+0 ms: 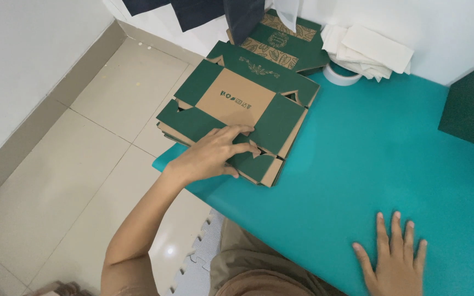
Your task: The person assembles a flat-packed cardboard box by folding the side flaps and tucking the tabs into slots to form the box structure. They then place a decorative lid on top of the assembled box.
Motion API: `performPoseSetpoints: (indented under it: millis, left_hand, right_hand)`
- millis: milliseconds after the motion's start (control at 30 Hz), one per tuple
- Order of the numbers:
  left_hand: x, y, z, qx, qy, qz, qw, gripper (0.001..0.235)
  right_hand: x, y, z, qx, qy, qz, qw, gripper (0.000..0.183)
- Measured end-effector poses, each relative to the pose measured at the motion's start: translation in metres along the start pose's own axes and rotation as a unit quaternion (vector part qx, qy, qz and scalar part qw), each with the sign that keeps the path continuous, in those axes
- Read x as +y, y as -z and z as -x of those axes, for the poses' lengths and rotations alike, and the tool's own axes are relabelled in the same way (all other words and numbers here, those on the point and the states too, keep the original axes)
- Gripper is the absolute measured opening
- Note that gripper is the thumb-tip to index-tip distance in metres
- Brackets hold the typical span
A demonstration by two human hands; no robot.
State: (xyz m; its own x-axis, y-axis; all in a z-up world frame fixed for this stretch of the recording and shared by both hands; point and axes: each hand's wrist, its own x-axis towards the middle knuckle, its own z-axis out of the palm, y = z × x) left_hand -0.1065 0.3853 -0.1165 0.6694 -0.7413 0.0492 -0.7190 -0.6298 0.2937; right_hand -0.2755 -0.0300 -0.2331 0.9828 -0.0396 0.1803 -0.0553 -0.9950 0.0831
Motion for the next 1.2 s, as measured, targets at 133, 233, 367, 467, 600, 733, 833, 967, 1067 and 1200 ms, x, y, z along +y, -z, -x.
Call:
performPoseSetpoints:
  millis: [133,233,367,467,600,733,833,967,1067,1200]
  left_hand:
    - [-0.006,0.001,-0.003,0.002,-0.008,-0.004,1.000,0.071]
    - [-0.006,0.005,-0.005,-0.022,-0.002,0.004,1.000,0.072]
    - [-0.009,0.005,-0.005,-0.016,-0.009,0.019,1.000,0.067]
    - [-0.008,0.009,-0.006,-0.023,-0.006,0.034,0.999,0.065]
    - [-0.007,0.014,-0.007,-0.036,0.002,0.066,0.997,0.064]
    - [-0.010,0.015,-0.006,-0.033,-0.005,0.085,0.996,0.063]
    - [-0.009,0.021,-0.006,-0.071,0.041,0.142,0.986,0.070]
    - [-0.006,0.025,-0.006,-0.102,0.076,0.183,0.975,0.081]
    - [-0.002,0.026,-0.005,-0.099,0.099,0.189,0.972,0.081]
    - [-0.003,0.020,0.001,-0.077,0.105,0.174,0.976,0.082]
  right_hand:
    - [-0.002,0.001,0.001,0.010,0.000,-0.005,1.000,0.087]
    - [-0.002,-0.001,0.001,0.004,-0.006,-0.005,1.000,0.088]
    - [-0.004,0.002,0.000,-0.001,-0.009,-0.012,1.000,0.088]
    - [-0.005,0.004,0.000,-0.001,-0.010,-0.017,1.000,0.088]
    - [-0.004,0.005,0.001,0.005,-0.008,-0.018,1.000,0.088]
    - [-0.007,0.010,0.000,0.004,-0.013,-0.032,0.999,0.086]
    - [-0.006,0.006,0.000,-0.006,-0.013,-0.021,1.000,0.088]
    - [-0.007,0.008,0.000,0.006,-0.012,-0.026,1.000,0.088]
    - [-0.007,0.009,0.000,0.010,-0.008,-0.025,1.000,0.087]
    - [-0.005,0.003,0.001,0.012,-0.009,-0.023,1.000,0.089]
